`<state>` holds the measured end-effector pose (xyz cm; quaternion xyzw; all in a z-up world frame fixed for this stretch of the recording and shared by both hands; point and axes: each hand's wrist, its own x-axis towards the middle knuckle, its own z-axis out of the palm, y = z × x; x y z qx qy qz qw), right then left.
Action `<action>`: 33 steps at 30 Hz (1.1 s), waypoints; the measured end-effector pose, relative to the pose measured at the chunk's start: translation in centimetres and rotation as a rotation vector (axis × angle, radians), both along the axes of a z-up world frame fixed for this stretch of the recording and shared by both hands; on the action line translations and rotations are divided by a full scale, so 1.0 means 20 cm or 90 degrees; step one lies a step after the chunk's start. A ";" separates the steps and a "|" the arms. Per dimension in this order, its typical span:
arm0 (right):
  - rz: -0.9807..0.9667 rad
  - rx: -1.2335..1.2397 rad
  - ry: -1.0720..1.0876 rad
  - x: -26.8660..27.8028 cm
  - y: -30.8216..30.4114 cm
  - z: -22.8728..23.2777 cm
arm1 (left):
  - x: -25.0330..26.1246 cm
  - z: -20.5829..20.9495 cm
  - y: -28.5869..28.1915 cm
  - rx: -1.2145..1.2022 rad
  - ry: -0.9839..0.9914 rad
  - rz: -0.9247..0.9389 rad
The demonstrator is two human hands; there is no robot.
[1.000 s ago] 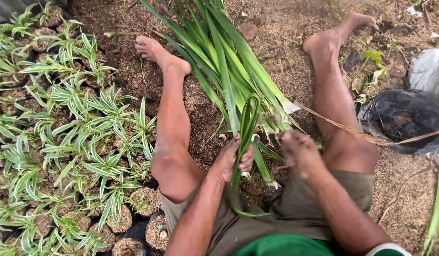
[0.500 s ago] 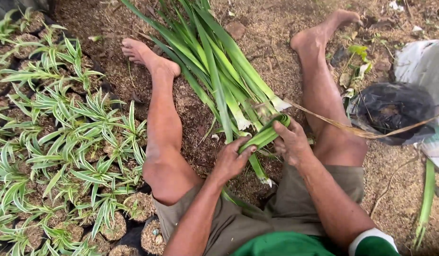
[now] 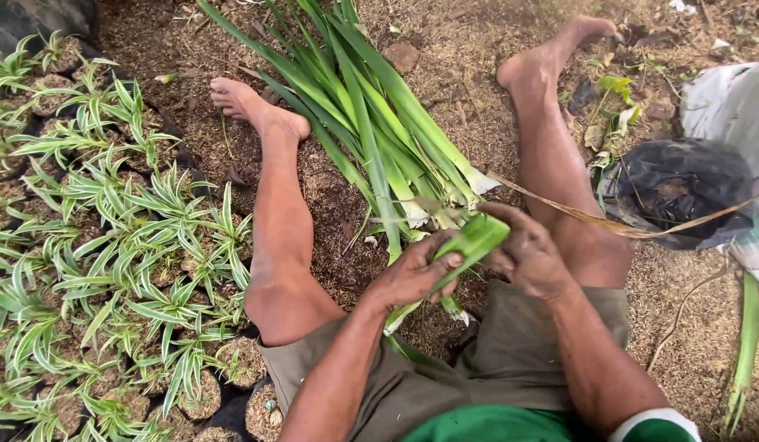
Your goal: The person is sitting on the ground in a nursery, gathering long green leaves and tying them into neat bundles using leaf strips.
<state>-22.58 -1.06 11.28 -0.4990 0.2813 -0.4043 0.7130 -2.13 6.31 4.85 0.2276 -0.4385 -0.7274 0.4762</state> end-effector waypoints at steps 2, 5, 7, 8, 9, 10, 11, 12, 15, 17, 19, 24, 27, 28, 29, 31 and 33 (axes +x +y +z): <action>-0.031 0.009 -0.017 -0.04 -0.02 0.00 | 0.01 0.06 0.02 0.009 0.024 -0.026; -0.044 -0.010 0.053 -0.12 -0.04 -0.10 | -0.02 0.04 0.00 0.017 0.050 -0.061; -0.017 -0.030 0.138 -0.12 -0.01 -0.14 | -0.03 0.07 -0.01 0.023 0.051 -0.062; 0.022 -0.085 0.147 -0.10 0.01 -0.12 | -0.03 0.11 -0.01 0.035 0.040 -0.030; 0.060 -0.141 0.157 -0.08 0.03 -0.11 | -0.04 0.17 -0.02 0.046 0.029 0.000; 0.059 -0.139 0.155 -0.06 0.04 -0.03 | -0.02 0.18 -0.03 0.047 0.027 -0.001; 0.076 -0.188 0.219 -0.05 0.04 0.05 | -0.01 0.20 -0.03 0.066 -0.018 0.033; 0.093 -0.236 0.283 -0.03 0.05 0.13 | 0.01 0.21 -0.04 0.084 -0.062 0.066; 0.103 -0.288 0.440 -0.15 0.07 0.20 | 0.08 0.17 -0.06 0.123 -0.126 0.113; 0.116 -0.333 0.496 -0.18 0.08 0.27 | 0.12 0.29 -0.06 0.130 -0.263 0.134; 0.130 -0.380 0.555 -0.24 0.08 0.30 | 0.13 0.25 -0.08 0.134 -0.397 0.157; 0.315 -0.638 0.834 -0.40 0.03 0.30 | 0.08 0.07 -0.10 -0.120 -0.913 0.114; 0.283 -0.722 0.782 -0.33 -0.03 0.44 | 0.06 -0.03 -0.09 -0.224 -0.873 0.254; 0.282 -0.719 0.783 -0.32 -0.05 0.44 | 0.07 0.03 -0.08 -0.224 -0.873 0.252; 0.161 -0.703 0.792 -0.30 -0.09 0.44 | 0.09 0.08 -0.09 -0.102 -0.723 0.255; 0.044 -0.685 0.791 -0.30 -0.18 0.38 | 0.14 0.10 -0.08 0.017 -0.571 0.257; -0.211 -0.743 0.900 -0.33 -0.28 0.26 | 0.21 0.04 -0.06 0.157 -0.208 0.365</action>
